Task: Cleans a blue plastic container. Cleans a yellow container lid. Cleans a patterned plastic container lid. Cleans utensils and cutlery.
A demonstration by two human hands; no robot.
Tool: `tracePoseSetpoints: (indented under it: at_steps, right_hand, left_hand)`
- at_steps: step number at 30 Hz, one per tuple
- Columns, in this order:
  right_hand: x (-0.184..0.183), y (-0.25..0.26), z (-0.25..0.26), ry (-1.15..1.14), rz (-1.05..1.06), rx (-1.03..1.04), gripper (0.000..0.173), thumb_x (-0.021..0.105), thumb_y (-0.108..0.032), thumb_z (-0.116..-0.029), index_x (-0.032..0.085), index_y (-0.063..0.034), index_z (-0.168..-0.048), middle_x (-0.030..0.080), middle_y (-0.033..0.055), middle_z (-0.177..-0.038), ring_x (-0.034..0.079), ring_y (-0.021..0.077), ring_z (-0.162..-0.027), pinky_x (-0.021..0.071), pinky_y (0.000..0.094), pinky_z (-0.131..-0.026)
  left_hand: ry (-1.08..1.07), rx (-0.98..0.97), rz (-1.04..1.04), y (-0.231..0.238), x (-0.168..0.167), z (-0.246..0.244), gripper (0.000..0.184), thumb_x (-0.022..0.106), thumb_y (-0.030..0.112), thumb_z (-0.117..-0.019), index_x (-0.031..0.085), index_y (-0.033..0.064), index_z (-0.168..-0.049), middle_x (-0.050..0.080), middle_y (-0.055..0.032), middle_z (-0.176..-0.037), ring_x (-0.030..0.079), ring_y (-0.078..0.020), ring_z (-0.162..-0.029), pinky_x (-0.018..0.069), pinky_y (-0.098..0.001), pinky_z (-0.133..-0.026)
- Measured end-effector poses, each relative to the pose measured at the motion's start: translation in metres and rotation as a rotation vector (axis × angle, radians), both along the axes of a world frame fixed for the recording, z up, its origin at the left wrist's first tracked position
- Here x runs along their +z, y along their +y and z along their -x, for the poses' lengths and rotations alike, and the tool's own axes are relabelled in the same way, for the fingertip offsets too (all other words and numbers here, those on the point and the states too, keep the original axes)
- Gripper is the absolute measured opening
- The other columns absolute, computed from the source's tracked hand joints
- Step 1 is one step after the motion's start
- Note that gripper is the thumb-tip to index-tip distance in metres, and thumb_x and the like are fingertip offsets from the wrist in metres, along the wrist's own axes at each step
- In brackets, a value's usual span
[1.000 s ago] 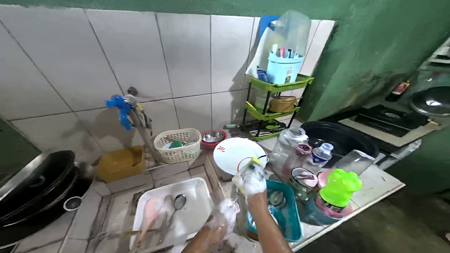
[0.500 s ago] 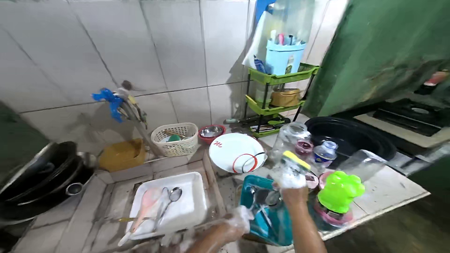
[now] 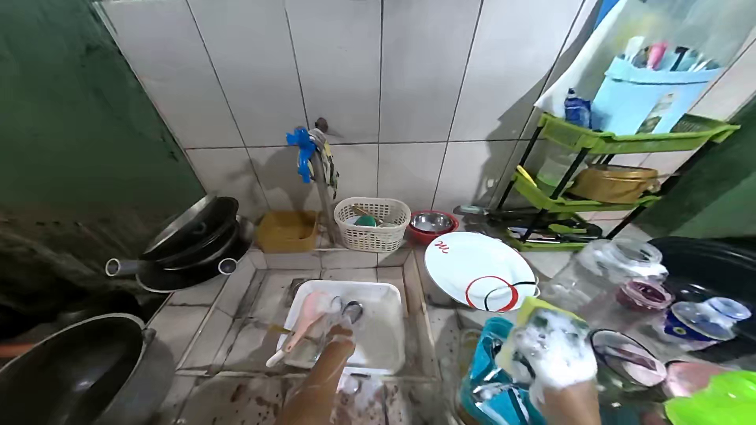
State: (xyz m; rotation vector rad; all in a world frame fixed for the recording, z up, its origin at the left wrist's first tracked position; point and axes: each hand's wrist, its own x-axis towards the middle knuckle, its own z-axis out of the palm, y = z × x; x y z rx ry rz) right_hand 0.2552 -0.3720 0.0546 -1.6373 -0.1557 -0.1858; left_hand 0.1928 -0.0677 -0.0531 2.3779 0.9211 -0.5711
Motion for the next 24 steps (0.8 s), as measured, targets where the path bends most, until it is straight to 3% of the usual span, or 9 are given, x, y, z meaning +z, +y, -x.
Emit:
tracePoseSetpoints:
  at_steps: [4, 8, 11, 13, 16, 17, 19, 22, 24]
  right_hand:
    - [-0.006, 0.033, 0.016, 0.180, 0.112, 0.083, 0.018, 0.068, -0.005, -0.0891, 0.060, 0.0045, -0.102, 0.064, 0.0017, -0.077, 0.062, 0.0037, -0.064, 0.0556, 0.0229, -0.059]
    - [-0.026, 0.062, 0.023, 0.098, 0.312, 0.175, 0.049, 0.077, -0.016, -0.0826, 0.060, 0.0115, -0.120, 0.070, 0.0143, -0.101, 0.068, 0.0117, -0.091, 0.0581, 0.0300, -0.083]
    - [-0.019, 0.085, 0.027, 0.095, 0.422, 0.132, 0.049, 0.073, -0.016, -0.0896, 0.059, 0.0114, -0.127, 0.070, 0.0195, -0.113, 0.068, 0.0174, -0.106, 0.0558, 0.0336, -0.096]
    - [-0.015, 0.101, 0.024, 0.099, 0.519, 0.084, 0.047, 0.067, -0.017, -0.0961, 0.057, 0.0102, -0.133, 0.068, 0.0231, -0.120, 0.067, 0.0243, -0.114, 0.0524, 0.0395, -0.102]
    - [-0.014, 0.129, 0.020, 0.059, 0.555, 0.054, 0.041, 0.060, -0.019, -0.1013, 0.059, 0.0054, -0.135, 0.068, 0.0223, -0.124, 0.066, 0.0280, -0.117, 0.0513, 0.0445, -0.105]
    - [-0.015, 0.140, 0.021, 0.056, 0.522, 0.079, 0.041, 0.060, -0.018, -0.1011, 0.059, 0.0056, -0.135, 0.068, 0.0222, -0.124, 0.065, 0.0278, -0.118, 0.0509, 0.0438, -0.105]
    - [-0.013, 0.164, 0.028, 0.014, 0.611, 0.180, 0.046, 0.064, -0.024, -0.0990, 0.061, 0.0047, -0.134, 0.066, 0.0232, -0.130, 0.062, 0.0318, -0.124, 0.0475, 0.0481, -0.109]
    - [-0.006, 0.197, 0.043, -0.152, 0.805, 0.355, 0.063, 0.064, -0.050, -0.0926, 0.063, -0.0074, -0.138, 0.059, 0.0163, -0.145, 0.051, 0.0314, -0.140, 0.0376, 0.0538, -0.118]
    - [-0.012, 0.207, 0.043, -0.246, 0.722, 0.377, 0.060, 0.067, -0.047, -0.0908, 0.065, -0.0076, -0.136, 0.059, 0.0157, -0.146, 0.049, 0.0310, -0.142, 0.0371, 0.0526, -0.118]
  left_hand:
    - [-0.012, 0.137, 0.133, 0.003, -0.001, 0.007, 0.045, 0.060, 0.017, -0.1013, 0.053, -0.0060, -0.140, 0.051, -0.0258, -0.147, 0.046, -0.0369, -0.140, 0.0372, -0.0498, -0.116]
    - [-0.088, 0.190, 0.189, 0.010, -0.007, 0.005, 0.048, 0.061, 0.015, -0.1009, 0.050, -0.0075, -0.142, 0.050, -0.0265, -0.147, 0.047, -0.0368, -0.140, 0.0381, -0.0484, -0.116]
    - [-0.215, 0.130, 0.155, 0.015, 0.012, 0.010, 0.050, 0.048, 0.016, -0.1071, 0.040, -0.0086, -0.149, 0.043, -0.0273, -0.154, 0.039, -0.0356, -0.146, 0.0304, -0.0441, -0.120]
    - [-0.329, 0.059, 0.123, 0.018, 0.046, 0.010, 0.046, 0.046, 0.017, -0.1078, 0.044, -0.0071, -0.147, 0.049, -0.0268, -0.148, 0.047, -0.0338, -0.140, 0.0353, -0.0430, -0.116]
    - [-0.598, 0.117, 0.374, 0.013, 0.069, 0.007, 0.033, 0.050, 0.015, -0.1066, 0.058, -0.0038, -0.132, 0.065, -0.0170, -0.114, 0.062, -0.0196, -0.099, 0.0510, -0.0326, -0.090]
    - [-0.646, 0.152, 0.496, 0.007, 0.079, 0.008, 0.026, 0.048, 0.014, -0.1071, 0.060, -0.0021, -0.124, 0.061, -0.0086, -0.095, 0.057, -0.0115, -0.076, 0.0493, -0.0257, -0.071]
    - [-0.708, 0.247, 0.696, -0.006, 0.097, 0.017, 0.026, 0.040, 0.013, -0.1094, 0.058, -0.0008, -0.122, 0.055, -0.0021, -0.084, 0.050, -0.0062, -0.065, 0.0452, -0.0227, -0.060]
    - [-0.875, 0.378, 0.928, -0.015, 0.095, 0.044, 0.039, 0.031, 0.014, -0.1111, 0.044, -0.0006, -0.144, 0.061, -0.0096, -0.121, 0.060, -0.0066, -0.102, 0.0522, -0.0263, -0.089]
    - [-0.915, 0.425, 0.914, -0.016, 0.101, 0.053, 0.038, 0.037, 0.007, -0.1084, 0.041, -0.0037, -0.145, 0.058, -0.0140, -0.128, 0.058, -0.0092, -0.110, 0.0508, -0.0266, -0.095]
